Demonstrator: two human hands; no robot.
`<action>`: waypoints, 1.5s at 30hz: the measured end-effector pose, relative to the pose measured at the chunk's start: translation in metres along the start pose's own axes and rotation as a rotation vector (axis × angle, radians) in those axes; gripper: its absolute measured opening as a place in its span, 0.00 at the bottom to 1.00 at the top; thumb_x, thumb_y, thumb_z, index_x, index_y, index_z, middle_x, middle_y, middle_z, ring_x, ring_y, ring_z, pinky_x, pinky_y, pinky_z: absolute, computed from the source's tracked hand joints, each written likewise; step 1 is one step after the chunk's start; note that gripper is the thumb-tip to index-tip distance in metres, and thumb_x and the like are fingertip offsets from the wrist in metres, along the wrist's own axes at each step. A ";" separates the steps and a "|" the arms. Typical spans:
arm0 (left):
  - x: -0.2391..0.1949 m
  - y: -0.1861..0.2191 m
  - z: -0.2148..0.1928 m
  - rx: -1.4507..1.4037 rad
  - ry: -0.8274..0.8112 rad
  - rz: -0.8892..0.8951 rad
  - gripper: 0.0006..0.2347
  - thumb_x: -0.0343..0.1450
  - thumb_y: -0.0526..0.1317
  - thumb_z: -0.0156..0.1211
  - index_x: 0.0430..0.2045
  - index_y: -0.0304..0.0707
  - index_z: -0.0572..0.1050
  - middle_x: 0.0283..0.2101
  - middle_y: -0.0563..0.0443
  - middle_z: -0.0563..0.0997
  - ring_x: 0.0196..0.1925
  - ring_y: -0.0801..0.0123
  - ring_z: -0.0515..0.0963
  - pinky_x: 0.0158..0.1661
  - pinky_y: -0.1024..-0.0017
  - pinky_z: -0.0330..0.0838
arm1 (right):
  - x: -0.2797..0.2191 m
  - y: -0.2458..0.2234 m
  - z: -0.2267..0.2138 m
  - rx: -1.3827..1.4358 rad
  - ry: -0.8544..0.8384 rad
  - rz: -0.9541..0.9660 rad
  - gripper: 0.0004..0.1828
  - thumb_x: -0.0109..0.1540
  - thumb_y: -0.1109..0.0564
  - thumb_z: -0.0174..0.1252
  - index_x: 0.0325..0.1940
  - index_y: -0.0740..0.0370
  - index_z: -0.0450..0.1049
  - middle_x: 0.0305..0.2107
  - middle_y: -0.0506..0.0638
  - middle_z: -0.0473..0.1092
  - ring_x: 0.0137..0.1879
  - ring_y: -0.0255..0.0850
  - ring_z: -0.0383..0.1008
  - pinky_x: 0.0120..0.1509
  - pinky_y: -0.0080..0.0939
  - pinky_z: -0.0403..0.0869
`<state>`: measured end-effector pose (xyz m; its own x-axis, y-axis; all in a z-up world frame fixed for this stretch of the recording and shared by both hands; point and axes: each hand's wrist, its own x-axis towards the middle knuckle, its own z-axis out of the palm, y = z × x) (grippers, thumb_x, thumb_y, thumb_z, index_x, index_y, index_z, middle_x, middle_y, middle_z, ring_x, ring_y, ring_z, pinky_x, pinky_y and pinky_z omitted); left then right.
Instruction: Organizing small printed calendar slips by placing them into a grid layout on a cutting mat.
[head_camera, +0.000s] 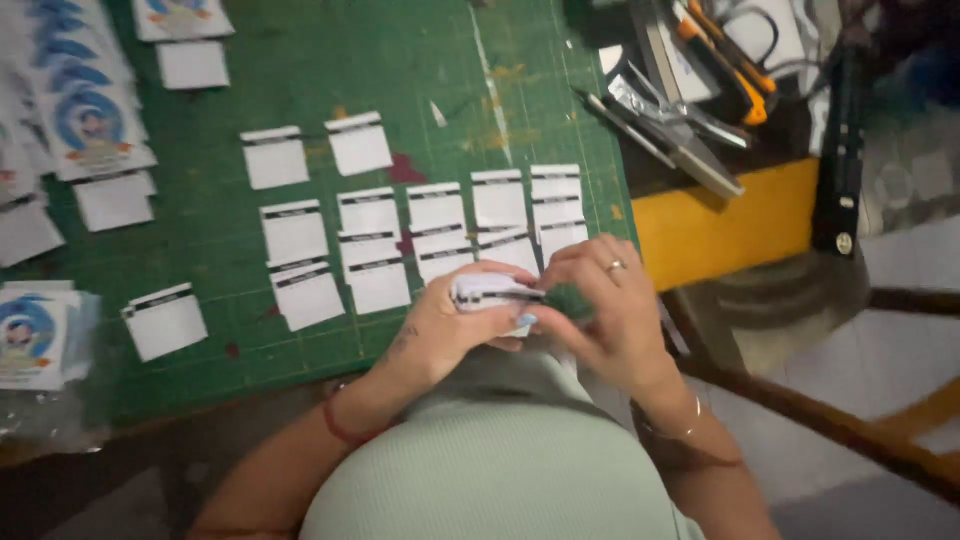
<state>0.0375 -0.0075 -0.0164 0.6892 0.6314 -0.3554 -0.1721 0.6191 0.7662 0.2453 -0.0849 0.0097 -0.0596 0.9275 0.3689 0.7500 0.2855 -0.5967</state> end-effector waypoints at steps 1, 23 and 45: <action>-0.001 -0.001 -0.003 0.004 0.011 0.020 0.21 0.67 0.28 0.73 0.56 0.25 0.80 0.50 0.28 0.87 0.44 0.44 0.91 0.36 0.57 0.92 | 0.006 0.000 0.002 0.006 0.000 -0.023 0.17 0.63 0.40 0.72 0.45 0.52 0.80 0.40 0.48 0.75 0.46 0.50 0.75 0.55 0.52 0.70; -0.012 0.001 -0.011 -0.067 0.022 0.118 0.20 0.70 0.31 0.72 0.57 0.24 0.78 0.51 0.31 0.85 0.48 0.55 0.87 0.44 0.54 0.91 | 0.030 -0.011 -0.003 0.074 0.004 -0.167 0.06 0.70 0.56 0.62 0.44 0.59 0.82 0.37 0.53 0.79 0.43 0.54 0.79 0.49 0.51 0.75; -0.029 0.023 -0.010 0.899 -0.025 0.392 0.12 0.73 0.37 0.68 0.51 0.44 0.84 0.49 0.43 0.90 0.52 0.45 0.89 0.46 0.59 0.87 | 0.045 -0.011 -0.033 0.393 -0.060 0.125 0.17 0.67 0.67 0.62 0.61 0.67 0.81 0.27 0.55 0.73 0.31 0.42 0.70 0.42 0.45 0.74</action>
<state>0.0064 -0.0072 0.0058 0.7140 0.7000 0.0147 0.2013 -0.2254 0.9532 0.2556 -0.0538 0.0563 -0.0309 0.9700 0.2413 0.4461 0.2294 -0.8651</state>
